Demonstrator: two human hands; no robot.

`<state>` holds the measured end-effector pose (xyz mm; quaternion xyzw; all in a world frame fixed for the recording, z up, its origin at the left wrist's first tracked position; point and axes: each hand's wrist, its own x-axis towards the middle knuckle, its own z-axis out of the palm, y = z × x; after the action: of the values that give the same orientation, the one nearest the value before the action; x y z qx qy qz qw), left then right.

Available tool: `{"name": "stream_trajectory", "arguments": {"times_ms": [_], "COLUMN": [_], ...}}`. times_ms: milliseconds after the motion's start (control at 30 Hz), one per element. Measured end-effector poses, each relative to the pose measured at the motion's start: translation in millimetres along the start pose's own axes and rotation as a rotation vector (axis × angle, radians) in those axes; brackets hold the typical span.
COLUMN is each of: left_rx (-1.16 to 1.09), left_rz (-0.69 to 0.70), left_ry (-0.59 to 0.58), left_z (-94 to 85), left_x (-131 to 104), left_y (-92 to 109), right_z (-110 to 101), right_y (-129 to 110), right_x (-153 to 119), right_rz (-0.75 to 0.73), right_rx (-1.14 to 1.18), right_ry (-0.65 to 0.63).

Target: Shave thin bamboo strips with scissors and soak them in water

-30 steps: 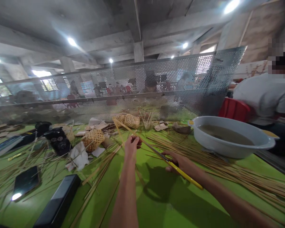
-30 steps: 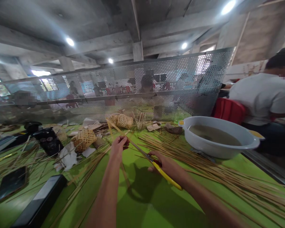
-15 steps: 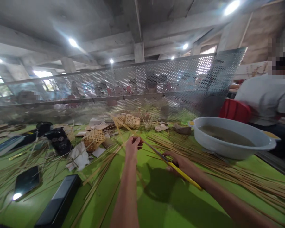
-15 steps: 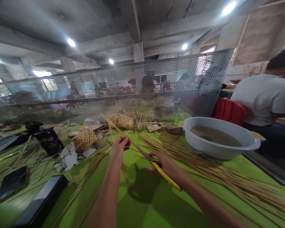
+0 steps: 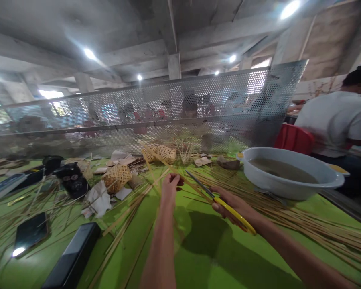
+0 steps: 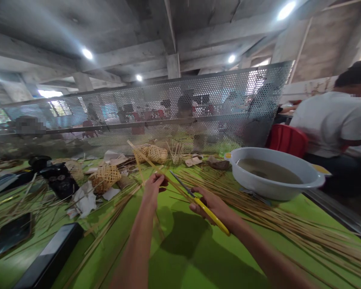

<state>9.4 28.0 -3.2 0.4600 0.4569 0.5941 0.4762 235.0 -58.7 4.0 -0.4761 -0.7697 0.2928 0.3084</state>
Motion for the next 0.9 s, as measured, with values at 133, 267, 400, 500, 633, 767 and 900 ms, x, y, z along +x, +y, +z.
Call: {"name": "stream_trajectory", "arguments": {"times_ms": [133,267,400,500,633,767,900], "left_rx": [-0.014,-0.037,-0.059,-0.067,-0.079,-0.074,-0.061], "left_rz": [0.031,0.033,0.011,0.004,-0.002,0.001,0.003], "left_ry": [0.045,0.063,0.035,0.018,0.000,0.017,0.020], "left_z": [-6.7,-9.4,-8.7,-6.6,-7.2,-11.8,-13.7], "left_x": [3,5,2,-2,-1,5,8], "left_y": [3,5,7,7,6,5,2], "right_z": [1,2,1,1,1,1,1], "right_y": [-3,-11,-20,-21,-19,-20,-22], "right_x": [-2,-4,-6,-7,-6,-6,-7], "right_rz": [-0.044,0.023,0.063,0.039,0.037,0.069,0.055], "right_rx": [-0.032,0.015,0.121,0.121,0.148,0.151,0.159], "right_ry": [-0.137,-0.222,-0.265,-0.236,-0.219,-0.206,-0.206]}}
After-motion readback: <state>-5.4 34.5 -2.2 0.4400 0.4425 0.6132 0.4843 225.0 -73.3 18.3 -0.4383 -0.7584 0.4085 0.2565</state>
